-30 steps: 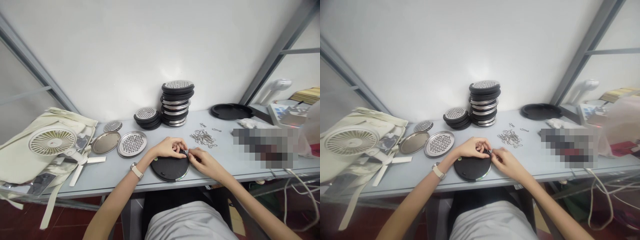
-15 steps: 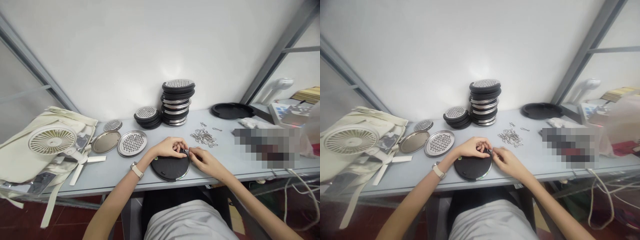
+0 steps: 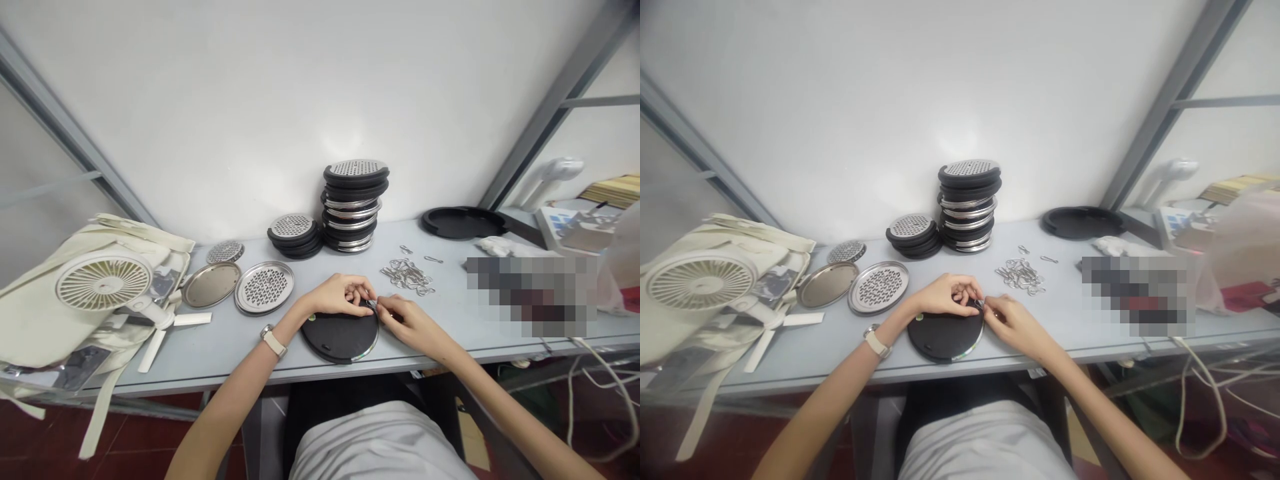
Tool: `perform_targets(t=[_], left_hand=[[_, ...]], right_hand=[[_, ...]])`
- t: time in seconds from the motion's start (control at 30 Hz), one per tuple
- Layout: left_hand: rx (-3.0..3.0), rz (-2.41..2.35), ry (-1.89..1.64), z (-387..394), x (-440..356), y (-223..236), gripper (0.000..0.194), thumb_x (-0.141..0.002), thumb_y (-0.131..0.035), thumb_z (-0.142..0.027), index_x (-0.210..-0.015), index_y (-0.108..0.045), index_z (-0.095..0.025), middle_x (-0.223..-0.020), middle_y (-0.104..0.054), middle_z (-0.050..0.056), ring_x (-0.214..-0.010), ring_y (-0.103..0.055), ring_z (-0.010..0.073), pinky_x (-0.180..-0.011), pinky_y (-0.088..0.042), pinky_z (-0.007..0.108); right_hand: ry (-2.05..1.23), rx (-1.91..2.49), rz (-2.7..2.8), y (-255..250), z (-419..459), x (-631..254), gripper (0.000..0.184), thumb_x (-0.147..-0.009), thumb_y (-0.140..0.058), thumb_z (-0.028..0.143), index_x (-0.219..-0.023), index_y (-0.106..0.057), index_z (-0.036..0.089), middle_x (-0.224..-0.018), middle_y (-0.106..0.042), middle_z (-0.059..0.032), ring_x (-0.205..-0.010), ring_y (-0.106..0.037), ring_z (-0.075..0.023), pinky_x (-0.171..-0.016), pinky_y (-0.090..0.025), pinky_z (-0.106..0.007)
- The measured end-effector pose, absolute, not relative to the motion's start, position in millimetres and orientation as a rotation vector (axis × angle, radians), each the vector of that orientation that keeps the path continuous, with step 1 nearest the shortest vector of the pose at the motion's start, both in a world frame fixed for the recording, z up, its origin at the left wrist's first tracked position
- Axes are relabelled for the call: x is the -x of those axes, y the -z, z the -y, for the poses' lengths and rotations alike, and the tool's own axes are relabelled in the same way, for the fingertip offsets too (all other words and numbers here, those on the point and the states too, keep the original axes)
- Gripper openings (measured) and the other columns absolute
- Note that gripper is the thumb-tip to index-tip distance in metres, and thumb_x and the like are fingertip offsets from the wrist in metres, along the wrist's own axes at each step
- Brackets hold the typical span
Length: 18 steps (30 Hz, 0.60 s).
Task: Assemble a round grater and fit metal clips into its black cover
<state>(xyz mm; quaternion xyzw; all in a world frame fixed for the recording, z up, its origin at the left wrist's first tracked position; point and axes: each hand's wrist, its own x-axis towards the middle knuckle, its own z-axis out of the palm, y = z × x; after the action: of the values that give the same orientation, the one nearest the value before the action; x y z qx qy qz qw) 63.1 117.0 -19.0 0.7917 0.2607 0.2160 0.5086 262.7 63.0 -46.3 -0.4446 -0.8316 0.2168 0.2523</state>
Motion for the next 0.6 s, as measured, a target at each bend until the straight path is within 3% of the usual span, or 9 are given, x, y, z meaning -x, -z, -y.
perform_targets(t=[0.6], left_hand=[[-1.930,-0.613,-0.524,-117.9,-63.0,20.8,0.032,-0.069,-0.071,-0.027,-0.095,-0.061,-0.013,-0.088,-0.064,0.004,-0.061,-0.050,0.0048,-0.057,-0.036,0.021]], right_hand=[[-0.668,1.230,2.190,47.2,-63.3,-263.0,0.030,-0.094,-0.034,0.031,-0.068,-0.043,0.020,-0.061,-0.044,0.0032,-0.060,-0.046,-0.0137,-0.059,-0.036,-0.026]])
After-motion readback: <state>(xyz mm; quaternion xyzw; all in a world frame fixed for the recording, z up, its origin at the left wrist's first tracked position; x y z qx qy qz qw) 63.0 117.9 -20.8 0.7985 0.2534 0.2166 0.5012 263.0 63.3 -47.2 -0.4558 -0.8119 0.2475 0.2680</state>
